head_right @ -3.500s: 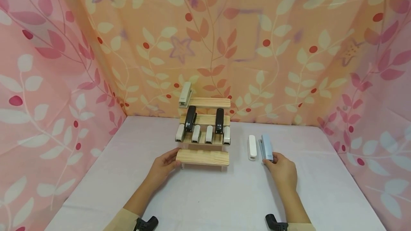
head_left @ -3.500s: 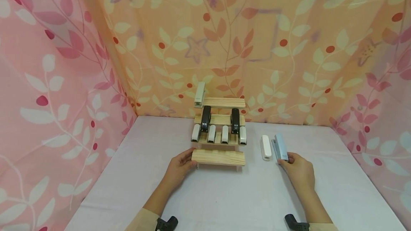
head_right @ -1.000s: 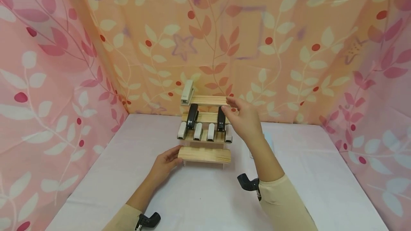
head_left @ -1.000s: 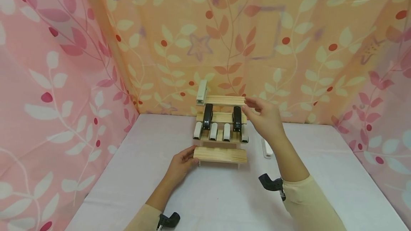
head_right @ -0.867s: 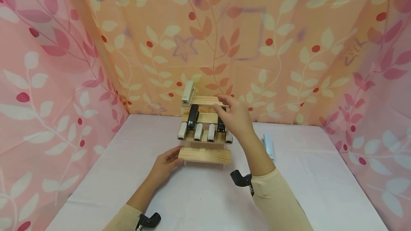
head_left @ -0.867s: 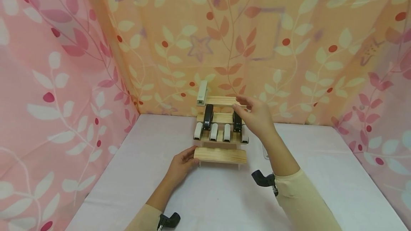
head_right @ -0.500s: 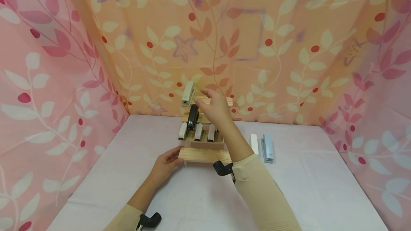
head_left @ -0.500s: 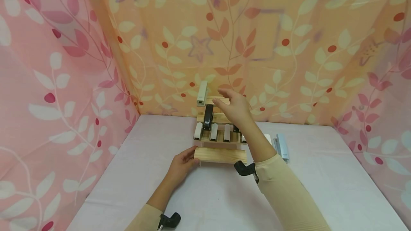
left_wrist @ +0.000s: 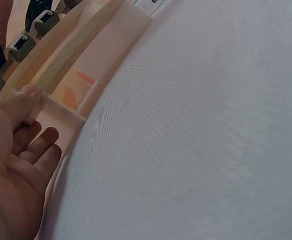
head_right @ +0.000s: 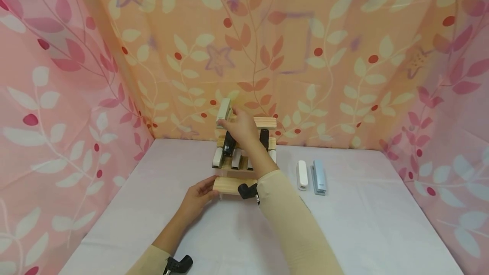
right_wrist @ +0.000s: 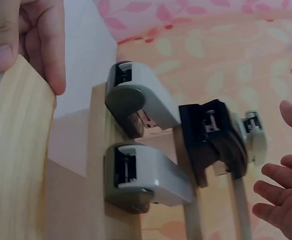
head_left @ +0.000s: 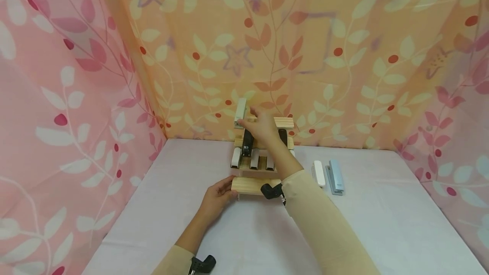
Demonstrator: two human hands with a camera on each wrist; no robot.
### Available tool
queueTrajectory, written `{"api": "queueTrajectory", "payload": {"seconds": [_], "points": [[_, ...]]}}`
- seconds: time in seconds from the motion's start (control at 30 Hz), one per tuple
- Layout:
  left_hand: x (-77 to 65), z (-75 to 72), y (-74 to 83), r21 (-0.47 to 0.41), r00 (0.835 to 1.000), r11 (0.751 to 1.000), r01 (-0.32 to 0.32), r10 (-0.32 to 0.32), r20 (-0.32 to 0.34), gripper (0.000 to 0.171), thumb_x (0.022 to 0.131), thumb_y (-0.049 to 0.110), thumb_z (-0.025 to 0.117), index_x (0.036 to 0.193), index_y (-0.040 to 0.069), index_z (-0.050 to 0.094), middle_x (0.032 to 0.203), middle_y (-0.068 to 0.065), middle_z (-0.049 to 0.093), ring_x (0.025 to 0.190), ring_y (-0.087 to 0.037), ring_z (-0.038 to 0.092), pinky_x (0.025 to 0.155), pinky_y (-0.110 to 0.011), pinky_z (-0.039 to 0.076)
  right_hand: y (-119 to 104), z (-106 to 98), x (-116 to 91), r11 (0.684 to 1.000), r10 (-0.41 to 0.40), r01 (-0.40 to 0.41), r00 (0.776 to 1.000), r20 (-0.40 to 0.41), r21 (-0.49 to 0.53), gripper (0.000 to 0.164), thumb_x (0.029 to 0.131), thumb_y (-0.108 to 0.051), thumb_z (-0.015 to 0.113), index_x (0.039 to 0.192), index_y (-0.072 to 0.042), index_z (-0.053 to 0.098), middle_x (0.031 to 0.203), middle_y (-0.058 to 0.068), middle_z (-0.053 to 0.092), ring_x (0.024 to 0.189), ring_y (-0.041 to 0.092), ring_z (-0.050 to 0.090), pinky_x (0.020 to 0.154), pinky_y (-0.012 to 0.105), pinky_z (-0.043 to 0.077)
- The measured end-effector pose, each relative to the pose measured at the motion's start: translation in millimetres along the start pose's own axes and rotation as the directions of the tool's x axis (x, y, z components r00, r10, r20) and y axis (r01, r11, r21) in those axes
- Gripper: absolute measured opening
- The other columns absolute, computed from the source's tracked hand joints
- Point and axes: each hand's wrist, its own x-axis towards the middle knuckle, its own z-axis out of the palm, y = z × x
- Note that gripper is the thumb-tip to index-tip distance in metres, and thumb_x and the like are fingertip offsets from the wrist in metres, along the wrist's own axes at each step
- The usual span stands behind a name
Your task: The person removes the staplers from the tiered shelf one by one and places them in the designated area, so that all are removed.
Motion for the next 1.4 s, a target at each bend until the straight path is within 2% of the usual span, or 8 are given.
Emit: {"api": "queueTrajectory", "payload": {"seconds": [0.27, 0.43, 0.53, 0.63, 0.77, 1.0, 1.2, 1.4], "points": [[-1.0, 2.0, -1.5, -0.024, 1.0, 1.0, 0.011, -0.011, -0.002, 0.062, 0.092, 0.012, 0.077, 0.148, 0.003, 0.052, 0.148, -0.016, 0.056, 0.134, -0.031, 0.057, 0.102, -0.022, 0.053, 10.3, 15.3, 7.6, 0.997, 0.044, -0.042, 0.999, 0.03, -0.06, 0.081, 0.089, -0.051, 0.078, 0.153, -0.011, 0.048, 0.154, 0.013, 0.051, 0.142, 0.031, 0.048, 0.113, 0.05, 0.047], [-0.7, 1.4, -2.4, -0.018, 1.0, 1.0, -0.005, 0.005, -0.007, 0.06, 0.092, 0.01, 0.076, 0.147, 0.004, 0.053, 0.147, -0.016, 0.057, 0.133, -0.031, 0.058, 0.101, -0.022, 0.054, 8.0, 22.7, 9.9, 0.992, 0.057, -0.051, 0.997, 0.051, -0.112, 0.085, 0.088, -0.057, 0.076, 0.155, -0.014, 0.045, 0.147, 0.01, 0.058, 0.135, 0.03, 0.055, 0.107, 0.049, 0.051], [-0.5, 1.4, -2.4, -0.026, 1.0, 1.0, -0.005, 0.004, -0.009, 0.06, 0.092, 0.009, 0.076, 0.147, 0.003, 0.053, 0.147, -0.017, 0.057, 0.134, -0.032, 0.057, 0.101, -0.021, 0.053, 7.1, 26.5, 11.8, 0.986, 0.059, -0.053, 0.998, 0.035, -0.16, 0.085, 0.088, -0.06, 0.075, 0.154, -0.014, 0.047, 0.143, 0.008, 0.061, 0.131, 0.029, 0.058, 0.105, 0.048, 0.053], [-0.3, 1.3, -2.0, -0.031, 1.0, 1.0, 0.002, -0.002, -0.005, 0.059, 0.093, 0.009, 0.075, 0.147, 0.003, 0.053, 0.148, -0.016, 0.056, 0.135, -0.032, 0.056, 0.102, -0.022, 0.053, 6.6, 29.5, 14.0, 0.979, 0.051, -0.048, 0.999, 0.012, -0.198, 0.079, 0.088, -0.059, 0.075, 0.147, -0.012, 0.054, 0.131, 0.007, 0.067, 0.12, 0.028, 0.064, 0.097, 0.046, 0.056], [-0.4, 0.5, -1.5, -0.017, 1.0, 1.0, 0.005, -0.005, -0.002, 0.06, 0.093, 0.011, 0.075, 0.148, 0.004, 0.052, 0.149, -0.016, 0.055, 0.135, -0.03, 0.056, 0.103, -0.022, 0.053, 5.1, 32.8, 16.9, 0.972, 0.036, -0.04, 0.999, -0.022, -0.233, 0.066, 0.087, -0.058, 0.077, 0.134, -0.013, 0.064, 0.11, 0.004, 0.072, 0.098, 0.024, 0.068, 0.079, 0.042, 0.058], [0.0, 0.1, -0.5, -0.014, 1.0, 1.0, 0.014, -0.014, -0.003, 0.061, 0.093, 0.012, 0.076, 0.148, 0.005, 0.052, 0.15, -0.014, 0.055, 0.136, -0.03, 0.056, 0.103, -0.023, 0.052, 2.8, 35.0, 16.7, 0.967, 0.03, -0.044, 0.998, -0.058, -0.253, 0.051, 0.088, -0.054, 0.077, 0.12, -0.016, 0.07, 0.087, -0.001, 0.071, 0.073, 0.02, 0.063, 0.058, 0.033, 0.048], [0.2, 0.2, -0.8, -0.013, 1.0, 1.0, 0.014, -0.014, -0.005, 0.062, 0.092, 0.012, 0.076, 0.148, 0.003, 0.052, 0.15, -0.015, 0.055, 0.136, -0.03, 0.056, 0.103, -0.022, 0.053, 4.1, 34.0, 16.0, 0.972, 0.031, -0.043, 0.998, -0.054, -0.23, 0.041, 0.09, -0.051, 0.077, 0.114, -0.018, 0.074, 0.084, -0.003, 0.071, 0.067, 0.019, 0.058, 0.054, 0.031, 0.042], [-0.3, 0.7, 1.2, -0.011, 1.0, 1.0, 0.01, -0.01, -0.006, 0.061, 0.093, 0.013, 0.076, 0.148, 0.003, 0.052, 0.149, -0.015, 0.055, 0.135, -0.03, 0.056, 0.102, -0.021, 0.053, 6.7, 33.1, 16.6, 0.974, 0.011, -0.023, 0.998, -0.056, -0.223, 0.039, 0.091, -0.048, 0.076, 0.12, -0.022, 0.076, 0.09, -0.004, 0.075, 0.07, 0.017, 0.058, 0.056, 0.029, 0.043]]}}
